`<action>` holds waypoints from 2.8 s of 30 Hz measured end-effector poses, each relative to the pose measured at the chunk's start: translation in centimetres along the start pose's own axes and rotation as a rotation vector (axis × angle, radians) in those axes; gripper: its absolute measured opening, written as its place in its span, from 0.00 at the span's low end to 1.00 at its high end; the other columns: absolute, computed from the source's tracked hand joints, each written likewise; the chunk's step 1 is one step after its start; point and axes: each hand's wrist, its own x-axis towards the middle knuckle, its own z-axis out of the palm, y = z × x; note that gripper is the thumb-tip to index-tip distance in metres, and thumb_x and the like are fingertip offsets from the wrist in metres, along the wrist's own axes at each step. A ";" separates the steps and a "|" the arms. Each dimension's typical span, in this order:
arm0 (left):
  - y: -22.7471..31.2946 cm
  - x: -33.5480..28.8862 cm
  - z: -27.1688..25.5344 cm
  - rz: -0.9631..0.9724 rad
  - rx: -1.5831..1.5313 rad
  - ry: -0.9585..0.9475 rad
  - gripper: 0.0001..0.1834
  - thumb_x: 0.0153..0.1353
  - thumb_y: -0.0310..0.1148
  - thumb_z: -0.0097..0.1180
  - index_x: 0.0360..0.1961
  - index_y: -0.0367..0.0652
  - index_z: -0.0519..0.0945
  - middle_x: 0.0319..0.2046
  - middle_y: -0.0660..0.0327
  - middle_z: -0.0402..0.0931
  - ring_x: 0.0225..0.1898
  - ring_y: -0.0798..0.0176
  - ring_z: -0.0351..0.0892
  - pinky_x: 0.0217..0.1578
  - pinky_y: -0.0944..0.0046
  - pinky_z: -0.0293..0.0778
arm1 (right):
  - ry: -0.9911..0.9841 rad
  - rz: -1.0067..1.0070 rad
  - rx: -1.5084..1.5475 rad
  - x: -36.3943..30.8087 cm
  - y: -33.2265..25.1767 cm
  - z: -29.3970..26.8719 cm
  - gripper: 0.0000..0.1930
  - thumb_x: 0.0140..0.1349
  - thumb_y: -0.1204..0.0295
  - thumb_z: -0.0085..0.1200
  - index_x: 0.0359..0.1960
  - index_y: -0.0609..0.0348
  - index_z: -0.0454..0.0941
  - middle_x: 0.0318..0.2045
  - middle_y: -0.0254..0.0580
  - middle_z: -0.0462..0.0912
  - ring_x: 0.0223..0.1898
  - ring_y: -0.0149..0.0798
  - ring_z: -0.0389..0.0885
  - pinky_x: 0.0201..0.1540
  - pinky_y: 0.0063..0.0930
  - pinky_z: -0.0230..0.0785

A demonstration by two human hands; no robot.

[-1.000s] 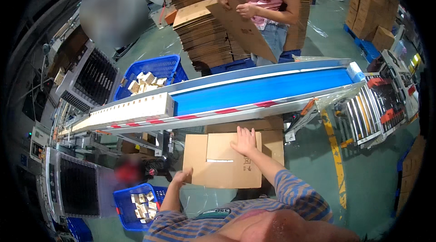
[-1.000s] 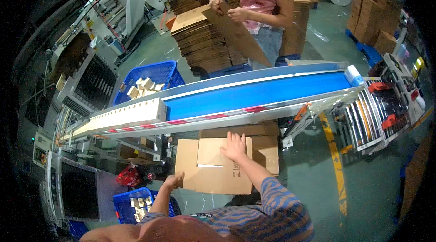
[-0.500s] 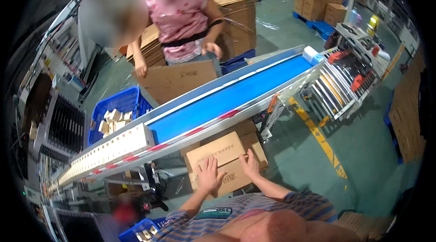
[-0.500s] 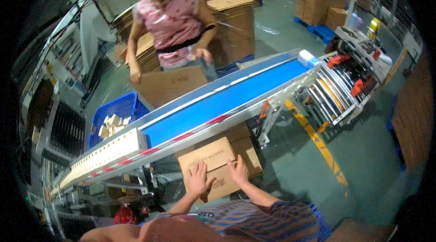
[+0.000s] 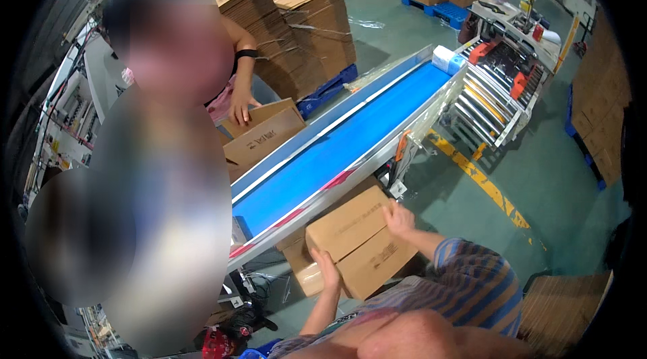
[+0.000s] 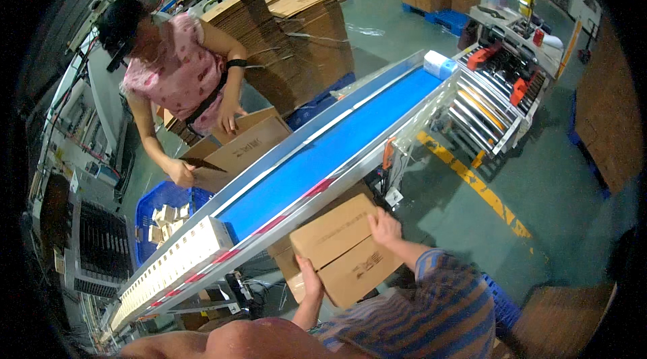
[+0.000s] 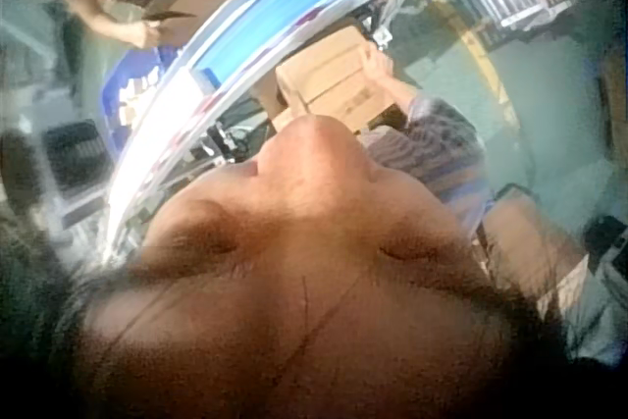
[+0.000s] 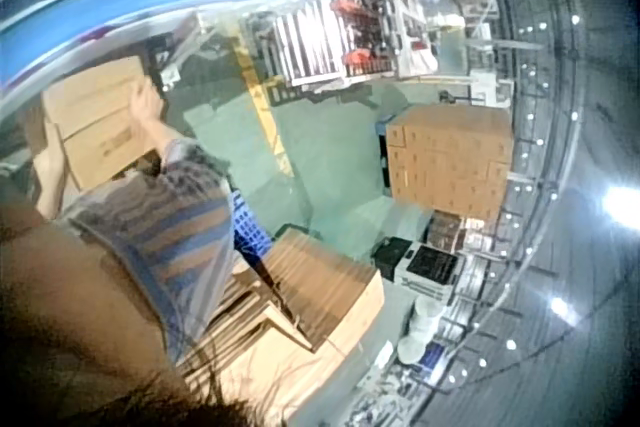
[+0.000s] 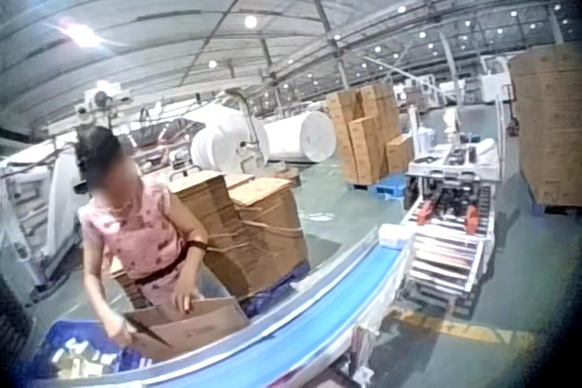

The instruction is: The person places bars of soap into cardboard boxes, closes the box flaps, and transfers the filled boxes onto a conveyor belt.

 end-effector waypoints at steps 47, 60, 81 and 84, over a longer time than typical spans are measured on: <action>4.8 8.7 96.6 -0.138 -0.048 -0.313 0.34 0.68 0.56 0.30 0.64 0.39 0.56 0.58 0.56 0.62 0.59 0.56 0.61 0.60 0.57 0.54 | 0.331 0.118 -0.185 57.3 55.5 -48.7 0.39 0.55 0.45 0.49 0.60 0.64 0.61 0.55 0.52 0.68 0.50 0.50 0.70 0.53 0.41 0.61; 2.8 12.1 117.2 0.245 0.203 -0.027 0.26 0.66 0.37 0.38 0.63 0.38 0.54 0.51 0.46 0.67 0.50 0.54 0.68 0.52 0.59 0.63 | 0.227 -0.037 -0.398 74.2 63.8 -54.2 0.37 0.62 0.50 0.42 0.63 0.70 0.54 0.65 0.54 0.56 0.65 0.48 0.54 0.65 0.45 0.45; 0.8 -2.7 92.9 -0.043 0.623 -0.252 0.32 0.65 0.57 0.33 0.57 0.42 0.67 0.53 0.46 0.70 0.55 0.45 0.68 0.54 0.53 0.65 | -0.273 -0.491 -0.475 65.9 64.1 -45.3 0.40 0.59 0.54 0.50 0.62 0.75 0.52 0.64 0.68 0.50 0.67 0.59 0.48 0.69 0.43 0.39; -2.1 -9.5 83.0 -0.007 0.533 0.202 0.30 0.65 0.57 0.32 0.48 0.45 0.74 0.45 0.49 0.76 0.50 0.46 0.73 0.50 0.52 0.68 | -0.766 -0.724 -0.669 51.0 59.7 -38.3 0.45 0.59 0.44 0.42 0.60 0.81 0.53 0.63 0.71 0.53 0.66 0.62 0.47 0.69 0.44 0.36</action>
